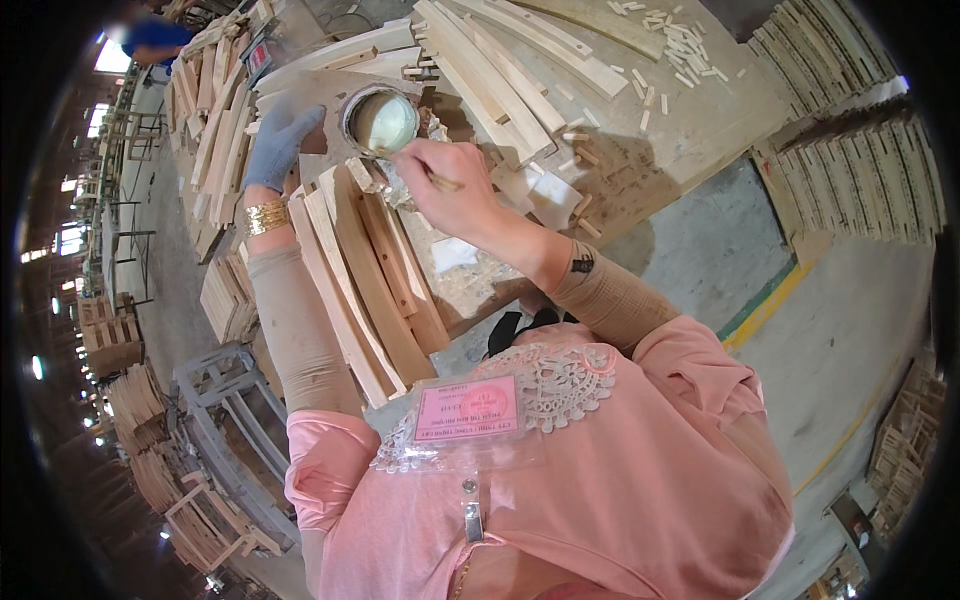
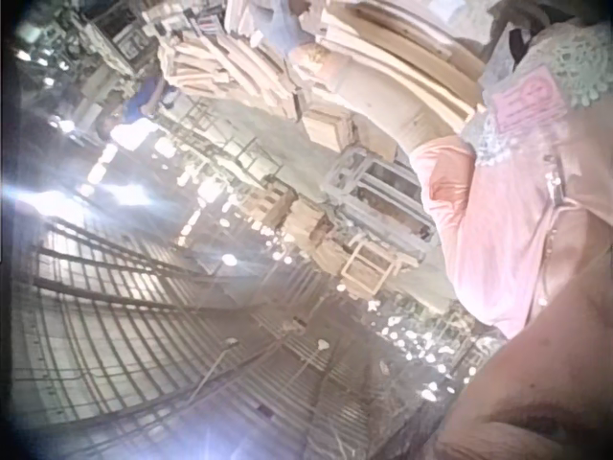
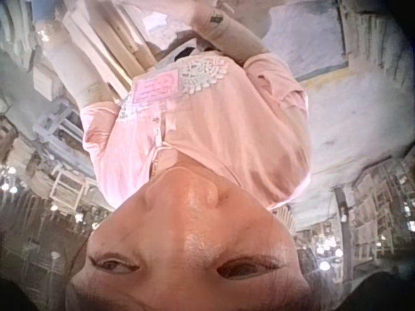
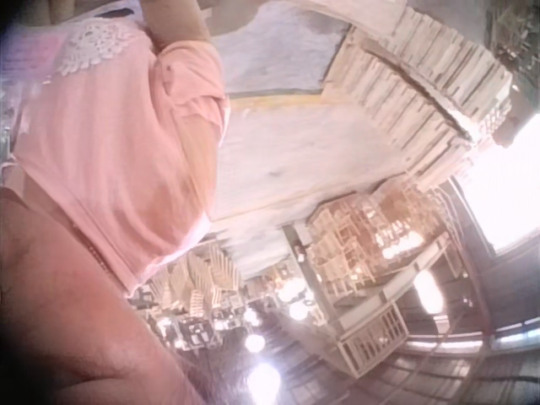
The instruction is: The person sits on the floor and mixes a white substance in a container using a stick. They then stand up, walk to a workbench, and apply the substance to small wooden pieces using a brush, placing the treated pieces on the bench.
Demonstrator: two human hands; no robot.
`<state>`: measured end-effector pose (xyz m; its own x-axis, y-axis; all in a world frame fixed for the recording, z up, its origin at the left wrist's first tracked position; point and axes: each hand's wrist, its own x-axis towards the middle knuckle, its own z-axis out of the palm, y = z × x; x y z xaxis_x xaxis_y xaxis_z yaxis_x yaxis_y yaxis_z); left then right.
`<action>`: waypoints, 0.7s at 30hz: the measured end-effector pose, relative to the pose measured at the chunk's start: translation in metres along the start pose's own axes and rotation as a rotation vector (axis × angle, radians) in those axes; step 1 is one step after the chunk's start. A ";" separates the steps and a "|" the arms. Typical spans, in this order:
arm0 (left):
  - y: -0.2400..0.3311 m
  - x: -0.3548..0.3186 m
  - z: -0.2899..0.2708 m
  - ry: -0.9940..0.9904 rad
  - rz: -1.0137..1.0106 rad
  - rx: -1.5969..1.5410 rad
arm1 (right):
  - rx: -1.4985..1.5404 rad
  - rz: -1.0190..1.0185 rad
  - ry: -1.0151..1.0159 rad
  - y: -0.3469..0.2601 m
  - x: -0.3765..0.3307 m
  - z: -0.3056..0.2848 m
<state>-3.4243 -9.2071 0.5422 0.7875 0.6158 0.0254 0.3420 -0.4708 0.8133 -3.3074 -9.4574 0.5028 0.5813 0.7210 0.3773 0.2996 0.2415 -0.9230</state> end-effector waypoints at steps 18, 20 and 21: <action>0.024 -0.010 0.012 0.025 -0.079 -0.083 | -0.341 -0.440 -0.028 0.024 0.011 -0.023; 0.025 -0.012 0.014 0.046 -0.068 -0.046 | -0.328 -0.334 -0.088 0.021 0.002 -0.029; 0.024 -0.013 0.014 0.043 -0.074 -0.044 | -0.268 -0.351 -0.035 0.022 0.005 -0.028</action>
<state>-3.4195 -9.2355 0.5529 0.7381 0.6746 -0.0114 0.3746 -0.3958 0.8385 -3.2770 -9.4667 0.4867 0.3846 0.6478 0.6577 0.6625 0.3025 -0.6853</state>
